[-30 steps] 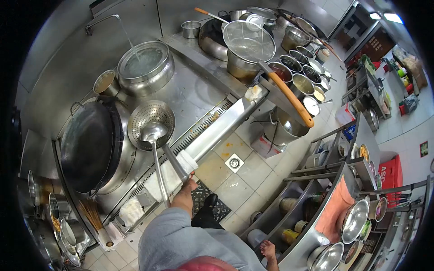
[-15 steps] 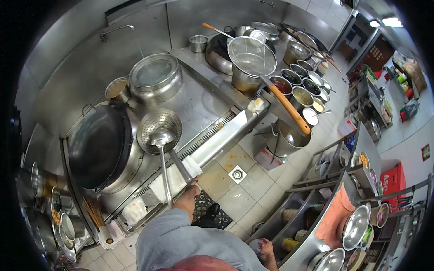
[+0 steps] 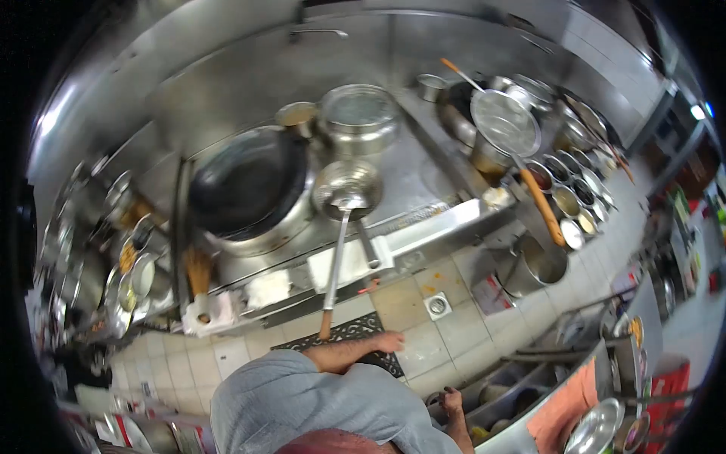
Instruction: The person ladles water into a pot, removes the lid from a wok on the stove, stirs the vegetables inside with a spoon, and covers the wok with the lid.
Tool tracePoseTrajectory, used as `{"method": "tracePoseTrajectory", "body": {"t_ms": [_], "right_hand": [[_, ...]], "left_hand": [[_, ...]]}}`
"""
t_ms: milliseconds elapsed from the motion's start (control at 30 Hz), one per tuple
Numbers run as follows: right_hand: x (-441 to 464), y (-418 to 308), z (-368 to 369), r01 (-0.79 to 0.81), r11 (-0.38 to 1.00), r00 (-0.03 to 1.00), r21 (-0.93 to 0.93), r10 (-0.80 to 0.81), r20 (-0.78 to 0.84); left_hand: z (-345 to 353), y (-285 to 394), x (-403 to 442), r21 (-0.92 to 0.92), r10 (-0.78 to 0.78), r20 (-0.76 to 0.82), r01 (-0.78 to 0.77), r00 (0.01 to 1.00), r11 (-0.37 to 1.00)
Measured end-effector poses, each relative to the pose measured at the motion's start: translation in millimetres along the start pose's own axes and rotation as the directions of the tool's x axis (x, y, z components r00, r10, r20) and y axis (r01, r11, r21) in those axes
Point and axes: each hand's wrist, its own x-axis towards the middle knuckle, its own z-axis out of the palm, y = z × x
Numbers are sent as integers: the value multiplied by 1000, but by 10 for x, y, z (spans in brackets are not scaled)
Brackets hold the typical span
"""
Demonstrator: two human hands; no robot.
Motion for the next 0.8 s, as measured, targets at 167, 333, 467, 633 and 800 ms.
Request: {"method": "tracePoseTrajectory", "body": {"t_ms": [167, 333, 467, 633, 800], "right_hand": [[429, -47, 58, -24, 994, 994, -106, 35, 100], [310, -448, 362, 39, 961, 991, -272, -3, 133], [626, -502, 624, 23, 928, 906, -371, 137, 400], [1412, -278, 1651, 850, -525, -87, 47, -53, 995], [946, -316, 3275, 528, 329, 815, -782, 60, 576]], "left_hand": [[-16, -6, -748, 21, 36, 22, -37, 999, 999], [77, -1129, -1578, 170, -272, 93, 254, 958, 952], [111, -1684, -2566, 64, -572, -236, 600, 786, 797], [302, -1995, -3985, -310, -636, -547, 574, 545, 758], [869, -2584, -4984, -436, -789, -490, 679, 372, 591]]}}
